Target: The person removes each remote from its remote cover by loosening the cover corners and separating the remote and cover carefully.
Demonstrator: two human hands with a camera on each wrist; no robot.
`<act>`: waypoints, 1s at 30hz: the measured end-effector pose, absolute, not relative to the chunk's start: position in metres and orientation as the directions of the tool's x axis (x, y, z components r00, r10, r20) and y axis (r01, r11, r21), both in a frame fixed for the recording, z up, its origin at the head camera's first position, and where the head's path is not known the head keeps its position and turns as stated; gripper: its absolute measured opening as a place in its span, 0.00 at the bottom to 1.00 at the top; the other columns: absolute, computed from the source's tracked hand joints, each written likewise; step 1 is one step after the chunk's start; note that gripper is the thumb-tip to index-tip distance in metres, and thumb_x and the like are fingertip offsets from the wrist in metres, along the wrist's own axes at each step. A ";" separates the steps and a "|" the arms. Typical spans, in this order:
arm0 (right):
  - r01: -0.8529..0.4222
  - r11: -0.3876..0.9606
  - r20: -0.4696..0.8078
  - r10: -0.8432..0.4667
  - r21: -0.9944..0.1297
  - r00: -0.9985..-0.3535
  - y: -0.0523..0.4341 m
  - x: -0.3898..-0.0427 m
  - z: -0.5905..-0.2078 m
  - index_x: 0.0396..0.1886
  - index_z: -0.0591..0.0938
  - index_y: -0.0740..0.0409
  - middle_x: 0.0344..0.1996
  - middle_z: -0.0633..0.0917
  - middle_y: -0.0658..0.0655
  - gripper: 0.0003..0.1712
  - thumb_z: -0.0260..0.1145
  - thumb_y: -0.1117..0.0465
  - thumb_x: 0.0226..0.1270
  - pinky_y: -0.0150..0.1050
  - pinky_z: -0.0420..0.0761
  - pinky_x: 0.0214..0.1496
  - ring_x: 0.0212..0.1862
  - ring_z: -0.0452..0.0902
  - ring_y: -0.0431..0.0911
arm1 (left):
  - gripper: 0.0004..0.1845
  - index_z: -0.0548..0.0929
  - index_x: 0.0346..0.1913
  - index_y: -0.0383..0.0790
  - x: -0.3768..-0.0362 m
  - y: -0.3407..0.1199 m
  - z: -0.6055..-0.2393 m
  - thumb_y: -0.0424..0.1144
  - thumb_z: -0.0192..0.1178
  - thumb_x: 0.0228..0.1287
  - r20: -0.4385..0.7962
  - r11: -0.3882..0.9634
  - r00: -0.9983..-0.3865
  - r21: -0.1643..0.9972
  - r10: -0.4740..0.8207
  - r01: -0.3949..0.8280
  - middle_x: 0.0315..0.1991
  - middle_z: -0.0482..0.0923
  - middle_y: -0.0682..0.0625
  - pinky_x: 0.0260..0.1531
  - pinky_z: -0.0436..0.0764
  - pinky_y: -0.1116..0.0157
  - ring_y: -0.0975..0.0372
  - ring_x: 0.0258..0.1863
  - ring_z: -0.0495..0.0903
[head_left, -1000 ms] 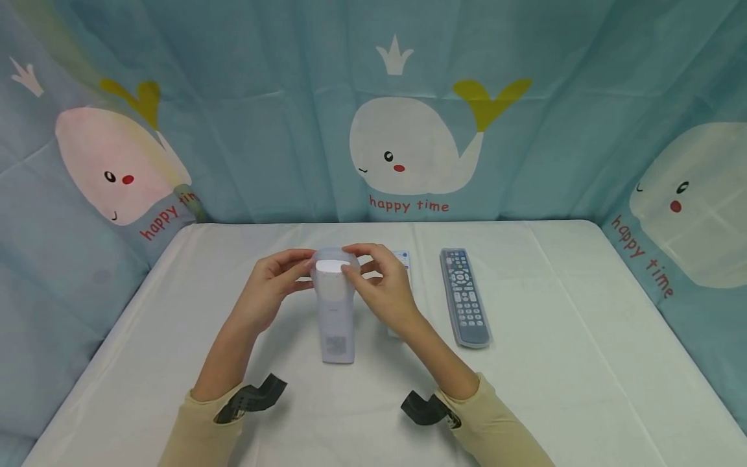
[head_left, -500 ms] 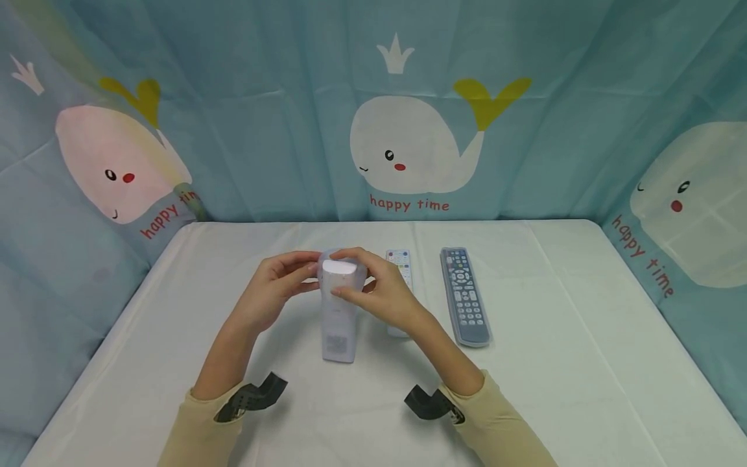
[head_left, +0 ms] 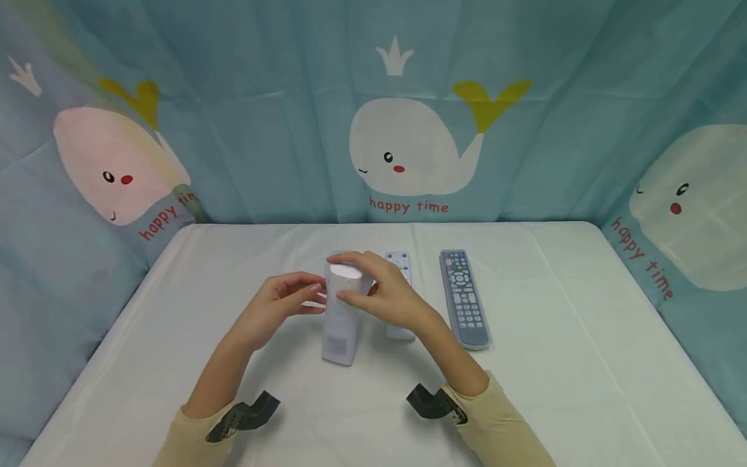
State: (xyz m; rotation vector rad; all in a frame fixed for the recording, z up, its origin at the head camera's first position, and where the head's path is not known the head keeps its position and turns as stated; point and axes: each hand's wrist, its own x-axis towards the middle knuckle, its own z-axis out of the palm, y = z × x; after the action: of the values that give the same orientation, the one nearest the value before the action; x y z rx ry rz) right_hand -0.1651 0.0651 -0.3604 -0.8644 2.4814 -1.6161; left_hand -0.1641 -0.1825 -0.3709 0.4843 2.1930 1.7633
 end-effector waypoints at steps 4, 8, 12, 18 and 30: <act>-0.437 0.316 0.242 -0.503 -0.842 -0.830 0.069 -0.165 -0.358 0.72 0.77 0.49 0.60 0.81 0.58 0.30 0.71 0.63 0.73 0.38 0.86 0.43 0.55 0.76 0.51 | 0.19 0.77 0.64 0.22 -0.157 -0.184 -0.379 0.34 0.56 0.82 -0.026 0.197 -0.889 0.978 0.457 0.072 0.59 0.80 0.34 0.53 0.88 0.60 0.62 0.51 0.86; -0.432 0.326 0.243 -0.487 -0.841 -0.839 0.071 -0.167 -0.357 0.71 0.77 0.49 0.61 0.81 0.57 0.28 0.70 0.63 0.73 0.41 0.87 0.45 0.57 0.76 0.51 | 0.20 0.76 0.66 0.24 -0.151 -0.184 -0.386 0.35 0.57 0.81 -0.035 0.208 -0.879 0.975 0.475 0.074 0.62 0.79 0.32 0.55 0.87 0.59 0.60 0.53 0.85; -0.430 0.328 0.263 -0.446 -0.841 -0.856 0.072 -0.167 -0.358 0.69 0.78 0.51 0.64 0.81 0.57 0.27 0.71 0.64 0.72 0.46 0.87 0.52 0.58 0.77 0.51 | 0.21 0.75 0.68 0.24 -0.147 -0.184 -0.393 0.33 0.58 0.80 -0.041 0.230 -0.876 0.970 0.481 0.081 0.63 0.78 0.31 0.55 0.87 0.61 0.56 0.55 0.85; -0.396 0.315 0.268 -0.379 -0.863 -0.886 0.072 -0.169 -0.361 0.67 0.76 0.55 0.63 0.81 0.60 0.27 0.72 0.64 0.71 0.44 0.88 0.47 0.53 0.80 0.54 | 0.22 0.78 0.69 0.33 -0.143 -0.182 -0.398 0.36 0.64 0.77 -0.006 0.360 -0.912 0.920 0.409 0.155 0.65 0.79 0.38 0.57 0.85 0.60 0.49 0.61 0.81; -0.235 0.200 0.180 -0.261 -0.951 -0.948 0.072 -0.174 -0.366 0.67 0.71 0.55 0.59 0.78 0.63 0.29 0.72 0.65 0.71 0.47 0.91 0.41 0.50 0.80 0.56 | 0.37 0.76 0.72 0.44 -0.141 -0.178 -0.406 0.38 0.79 0.61 0.069 0.507 -0.958 0.836 0.279 0.208 0.66 0.79 0.43 0.60 0.79 0.46 0.49 0.61 0.79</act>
State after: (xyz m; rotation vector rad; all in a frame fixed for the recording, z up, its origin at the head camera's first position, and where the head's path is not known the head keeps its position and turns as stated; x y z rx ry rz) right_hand -0.1739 0.0720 -0.3665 -0.5004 2.4167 -1.9097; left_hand -0.1414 -0.1779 -0.4062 0.4311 2.6616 1.4613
